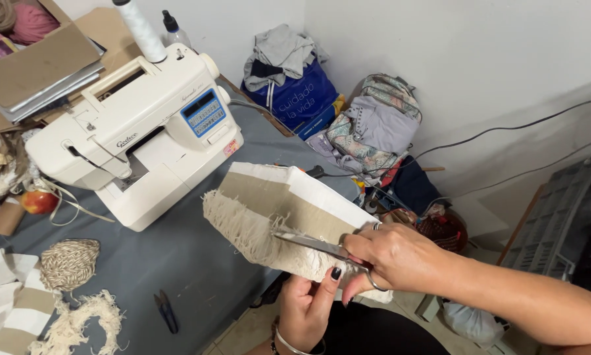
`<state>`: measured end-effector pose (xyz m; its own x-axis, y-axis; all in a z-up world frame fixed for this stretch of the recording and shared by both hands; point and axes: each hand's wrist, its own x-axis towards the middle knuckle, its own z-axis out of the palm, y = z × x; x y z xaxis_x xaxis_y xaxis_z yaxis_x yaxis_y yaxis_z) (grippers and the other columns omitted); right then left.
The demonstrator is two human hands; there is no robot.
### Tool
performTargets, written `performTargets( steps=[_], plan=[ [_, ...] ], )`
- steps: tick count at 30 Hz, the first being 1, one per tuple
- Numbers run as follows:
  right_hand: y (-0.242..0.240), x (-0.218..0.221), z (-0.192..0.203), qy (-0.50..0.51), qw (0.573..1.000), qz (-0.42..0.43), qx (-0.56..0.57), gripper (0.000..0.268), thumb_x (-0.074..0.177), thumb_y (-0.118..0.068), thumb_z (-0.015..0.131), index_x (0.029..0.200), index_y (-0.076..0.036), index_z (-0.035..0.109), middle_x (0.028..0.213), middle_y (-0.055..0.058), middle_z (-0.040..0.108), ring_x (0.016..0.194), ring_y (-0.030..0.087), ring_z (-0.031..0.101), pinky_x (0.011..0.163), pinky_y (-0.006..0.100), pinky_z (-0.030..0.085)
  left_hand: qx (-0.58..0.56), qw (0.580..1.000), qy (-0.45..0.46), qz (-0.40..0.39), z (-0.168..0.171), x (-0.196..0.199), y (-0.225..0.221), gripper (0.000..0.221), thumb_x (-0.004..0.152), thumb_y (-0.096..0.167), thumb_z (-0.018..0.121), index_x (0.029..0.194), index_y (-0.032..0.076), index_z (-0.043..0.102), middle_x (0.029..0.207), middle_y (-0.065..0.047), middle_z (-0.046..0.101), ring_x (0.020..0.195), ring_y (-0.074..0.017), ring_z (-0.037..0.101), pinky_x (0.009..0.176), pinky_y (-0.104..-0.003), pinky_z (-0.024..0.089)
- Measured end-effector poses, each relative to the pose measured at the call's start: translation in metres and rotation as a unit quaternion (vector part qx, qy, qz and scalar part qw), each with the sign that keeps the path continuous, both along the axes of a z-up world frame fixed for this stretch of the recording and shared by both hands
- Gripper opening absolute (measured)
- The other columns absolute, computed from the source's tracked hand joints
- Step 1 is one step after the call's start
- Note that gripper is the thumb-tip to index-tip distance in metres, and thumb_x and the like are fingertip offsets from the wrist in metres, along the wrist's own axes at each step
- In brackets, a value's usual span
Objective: Trimming the decorative fringe on a fabric basket using scissors
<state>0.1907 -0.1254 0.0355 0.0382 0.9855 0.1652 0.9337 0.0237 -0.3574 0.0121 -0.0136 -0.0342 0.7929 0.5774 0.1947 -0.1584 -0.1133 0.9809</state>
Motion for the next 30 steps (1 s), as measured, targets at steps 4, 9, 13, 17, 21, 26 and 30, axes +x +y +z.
performTargets(
  steps=[4,9,13,17,21,26,30],
  plan=[
    [0.015,-0.001,-0.003,0.003,0.999,0.024,-0.020,0.060,0.077,-0.069,0.075,0.086,-0.014,0.054,0.057,0.007,0.055,0.049,0.032,0.061,0.044,0.045,0.044,-0.086,0.996,-0.034,0.003,-0.009,-0.003,-0.001,0.038,0.097,0.023,0.062,0.125,-0.002,0.068,0.125,-0.014,0.075,0.118,-0.0210,0.069,0.103,-0.034,0.052],
    [0.068,-0.006,-0.003,0.023,0.984,0.084,-0.153,0.062,0.079,-0.071,0.071,0.090,-0.012,0.054,0.075,0.009,0.063,0.064,0.037,0.067,0.052,0.047,0.051,-0.255,0.962,-0.090,0.043,-0.041,-0.007,0.015,0.043,0.096,0.017,0.064,0.132,-0.004,0.061,0.132,-0.016,0.071,0.122,-0.0225,0.065,0.110,-0.035,0.047],
    [0.098,-0.010,-0.024,-0.052,0.948,0.084,-0.301,0.070,0.074,-0.083,0.063,0.087,-0.015,0.051,0.072,0.007,0.067,0.071,0.038,0.070,0.056,0.050,0.052,-0.361,0.920,-0.121,0.087,-0.085,-0.015,0.025,0.046,0.095,0.017,0.065,0.136,-0.003,0.056,0.128,-0.017,0.069,0.113,-0.0229,0.066,0.093,-0.037,0.058],
    [0.108,-0.006,-0.039,-0.025,0.954,0.109,-0.279,0.063,0.076,-0.074,0.070,0.086,-0.014,0.051,0.072,0.005,0.061,0.066,0.031,0.065,0.055,0.045,0.047,-0.235,0.971,0.043,0.031,-0.075,-0.054,0.060,0.027,0.099,0.021,0.062,0.122,0.007,0.062,0.113,-0.008,0.068,0.097,-0.0160,0.060,0.083,-0.031,0.049],
    [0.111,0.004,-0.044,-0.021,0.962,0.084,-0.258,0.062,0.074,-0.071,0.075,0.083,-0.015,0.050,0.058,0.001,0.050,0.051,0.020,0.055,0.044,0.039,0.043,0.160,0.957,0.130,0.204,-0.072,-0.106,0.107,0.024,0.084,0.022,0.078,0.063,0.017,0.067,0.055,0.007,0.058,0.052,-0.0051,0.050,0.050,-0.025,0.038],
    [0.148,-0.004,-0.001,0.000,0.923,-0.018,-0.385,0.055,0.072,-0.068,0.079,0.090,-0.018,0.066,0.074,0.012,0.072,0.081,0.039,0.074,0.076,0.046,0.060,0.351,0.903,0.061,0.239,-0.039,-0.087,0.205,0.042,0.077,0.040,0.087,0.113,0.021,0.076,0.112,-0.001,0.073,0.105,-0.0265,0.066,0.098,-0.039,0.046],
    [0.172,0.000,0.009,0.034,0.922,-0.035,-0.385,0.055,0.067,-0.068,0.084,0.085,-0.018,0.066,0.069,0.010,0.071,0.079,0.039,0.075,0.073,0.046,0.060,0.293,0.947,0.128,0.015,-0.050,-0.052,0.259,0.076,0.074,0.053,0.085,0.135,0.012,0.067,0.141,-0.028,0.059,0.138,-0.0562,0.042,0.117,-0.064,0.025]
  ],
)
